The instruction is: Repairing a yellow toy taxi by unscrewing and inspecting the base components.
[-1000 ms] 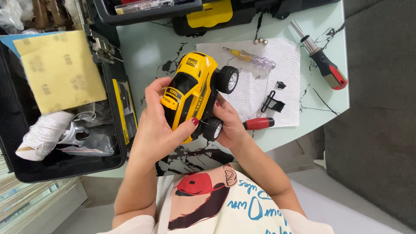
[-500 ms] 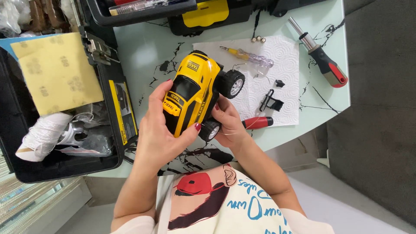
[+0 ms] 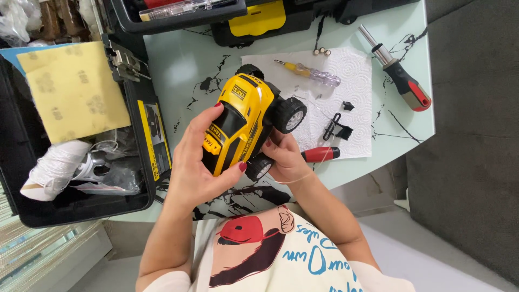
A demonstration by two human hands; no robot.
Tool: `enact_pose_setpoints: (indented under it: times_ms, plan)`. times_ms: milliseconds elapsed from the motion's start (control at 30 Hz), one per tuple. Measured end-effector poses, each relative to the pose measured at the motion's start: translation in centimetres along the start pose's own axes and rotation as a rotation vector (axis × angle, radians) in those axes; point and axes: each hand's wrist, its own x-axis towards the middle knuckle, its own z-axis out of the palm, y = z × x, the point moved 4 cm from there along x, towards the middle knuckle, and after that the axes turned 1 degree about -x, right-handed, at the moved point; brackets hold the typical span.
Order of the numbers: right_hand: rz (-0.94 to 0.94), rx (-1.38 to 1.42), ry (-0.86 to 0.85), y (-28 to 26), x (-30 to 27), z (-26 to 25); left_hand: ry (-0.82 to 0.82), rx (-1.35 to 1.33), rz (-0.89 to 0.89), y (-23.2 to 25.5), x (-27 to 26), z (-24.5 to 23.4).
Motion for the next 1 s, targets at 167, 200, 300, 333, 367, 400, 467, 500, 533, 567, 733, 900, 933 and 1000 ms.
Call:
enact_pose_setpoints:
  times_ms: [167, 200, 300, 333, 367, 400, 467, 500, 533, 567, 733, 900, 933, 1000]
  plan:
    - [-0.014, -0.037, 0.012, 0.2, -0.4, -0.8, -0.001, -0.031, 0.077, -0.8, -0.3, -0.2]
    - [0.016, -0.067, 0.059, -0.4, -0.2, 0.5, -0.006, -0.088, 0.067, -1.1, -0.3, -0.3]
    - [-0.015, -0.080, 0.029, 0.1, 0.0, 1.2, -0.009, -0.049, 0.090, -1.1, -0.2, -0.3]
    - [-0.016, -0.079, 0.031, 0.2, -0.1, 1.0, -0.010, -0.049, 0.090, -1.2, -0.2, -0.2]
    - [-0.010, -0.073, 0.048, 0.3, -0.1, 0.9, -0.001, -0.051, 0.079, -1.3, -0.2, -0.2]
    - [-0.004, -0.066, 0.066, 0.3, -0.1, 0.7, 0.007, -0.053, 0.068, -1.4, -0.2, -0.2]
    - [-0.005, -0.063, 0.057, 0.1, -0.1, 0.9, -0.007, -0.027, 0.063, -1.2, -0.1, -0.2]
    - [-0.003, -0.062, 0.047, 0.0, -0.1, 1.1, -0.019, -0.003, 0.058, -1.1, -0.1, -0.1]
    - [-0.004, -0.062, 0.050, -0.1, 0.0, 1.1, -0.021, -0.004, 0.056, -1.3, -0.1, 0.0]
    - [-0.008, -0.074, 0.054, -0.3, 0.0, 1.2, -0.021, -0.014, 0.052, -1.5, -0.1, 0.1]
    - [-0.010, -0.113, 0.114, 0.2, 0.0, -0.2, -0.027, 0.007, 0.083, -2.3, 0.0, 0.1]
    - [-0.030, -0.103, 0.158, 0.4, 0.8, -0.2, -0.100, -0.126, -0.019, -2.9, 0.8, 0.0]
    - [-0.027, -0.104, 0.156, 0.1, 0.9, 0.1, -0.096, -0.127, -0.020, -2.7, 1.0, 0.0]
    - [-0.010, -0.058, 0.133, -0.3, 1.1, 0.9, -0.151, -0.199, -0.148, -2.8, 1.4, 0.2]
